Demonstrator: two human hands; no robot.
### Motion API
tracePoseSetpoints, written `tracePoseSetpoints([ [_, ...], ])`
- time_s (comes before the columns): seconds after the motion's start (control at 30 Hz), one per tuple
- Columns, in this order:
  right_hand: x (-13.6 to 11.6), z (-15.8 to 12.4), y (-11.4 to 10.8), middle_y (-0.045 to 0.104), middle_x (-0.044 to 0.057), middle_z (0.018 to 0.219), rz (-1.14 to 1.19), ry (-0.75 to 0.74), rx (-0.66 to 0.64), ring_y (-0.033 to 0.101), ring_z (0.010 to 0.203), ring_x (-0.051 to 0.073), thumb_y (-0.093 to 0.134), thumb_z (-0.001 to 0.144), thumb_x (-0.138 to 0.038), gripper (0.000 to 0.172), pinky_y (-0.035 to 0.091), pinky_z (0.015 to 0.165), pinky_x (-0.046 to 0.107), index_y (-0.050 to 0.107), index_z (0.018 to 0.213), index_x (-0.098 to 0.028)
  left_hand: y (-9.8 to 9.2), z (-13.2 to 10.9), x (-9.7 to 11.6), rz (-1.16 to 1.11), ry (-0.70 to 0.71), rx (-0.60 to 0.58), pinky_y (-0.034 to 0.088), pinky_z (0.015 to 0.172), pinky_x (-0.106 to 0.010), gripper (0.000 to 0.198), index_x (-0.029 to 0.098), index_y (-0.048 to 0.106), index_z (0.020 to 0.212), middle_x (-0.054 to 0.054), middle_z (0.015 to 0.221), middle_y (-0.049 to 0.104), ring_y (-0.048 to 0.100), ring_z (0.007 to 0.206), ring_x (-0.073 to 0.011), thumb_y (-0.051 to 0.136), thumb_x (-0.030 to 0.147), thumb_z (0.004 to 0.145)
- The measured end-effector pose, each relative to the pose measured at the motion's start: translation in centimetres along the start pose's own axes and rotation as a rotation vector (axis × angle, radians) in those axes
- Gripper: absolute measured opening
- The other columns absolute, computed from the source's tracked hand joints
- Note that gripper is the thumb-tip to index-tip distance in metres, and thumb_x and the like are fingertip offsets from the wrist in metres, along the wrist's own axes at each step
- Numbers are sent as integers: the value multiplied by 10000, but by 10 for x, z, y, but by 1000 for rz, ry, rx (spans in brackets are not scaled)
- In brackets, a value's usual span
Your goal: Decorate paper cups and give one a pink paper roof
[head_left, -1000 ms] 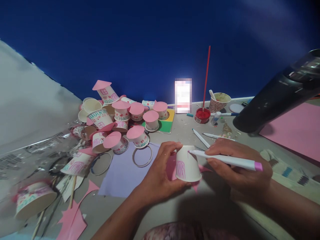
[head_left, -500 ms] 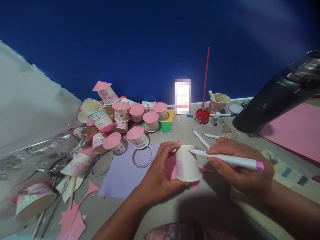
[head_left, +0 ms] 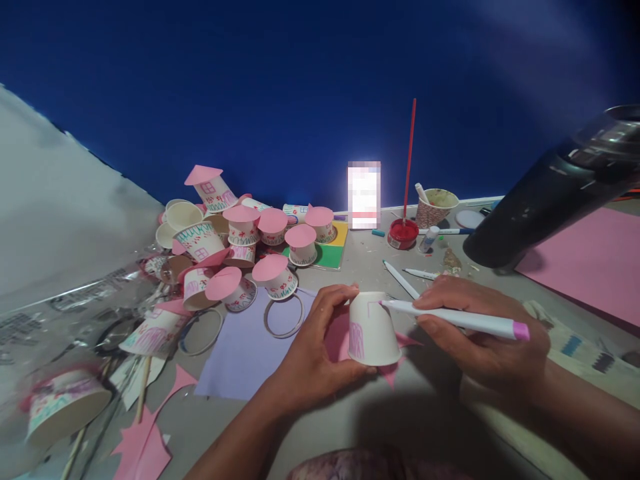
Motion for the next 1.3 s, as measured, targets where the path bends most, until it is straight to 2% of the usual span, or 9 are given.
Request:
tracePoseSetpoints([
  [0.2, -2, 3, -2, 765, 25, 724, -10, -13, 1, 724, 601, 202, 661, 892, -118, 145, 612, 576, 328, 722, 938, -241, -1, 0, -1, -12, -12, -3, 397, 1222, -503, 883, 331, 481, 1432, -96, 1440, 474, 486, 1404, -311, 939, 213, 686],
  [0.43, 0, -2, -3, 773, 27, 762, -6, 16, 10, 739, 650, 236, 665, 897, -105, 219, 618, 595, 379, 716, 1004, -289, -2, 1, -2, -34, -13, -1, 402, 1217, -503, 884, 335, 492, 1430, -93, 1441, 472, 487, 1404, -316, 936, 194, 679],
  [0.63, -1, 0, -1, 759, 26, 739, 8, -1, -6, 718, 610, 211, 664, 897, -113, 181, 602, 562, 350, 718, 982, -264, -1, 0, -3, -30, -11, -7, 402, 1216, -517, 904, 346, 494, 1437, -92, 1446, 472, 492, 1401, -326, 949, 217, 667],
  [1.3, -1, 0, -1, 774, 24, 750, -35, -5, -5, 741, 630, 222, 651, 900, -114, 184, 633, 599, 357, 719, 976, -267, -2, 0, -6, -106, -50, -9, 392, 1230, -544, 880, 329, 513, 1416, -108, 1465, 484, 495, 1410, -336, 951, 216, 660],
])
Point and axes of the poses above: each hand's wrist, its own z-axis towards the middle knuckle, its own y-axis out of the palm, x = y × z, the point moved 10 cm from there along z, towards the middle knuckle
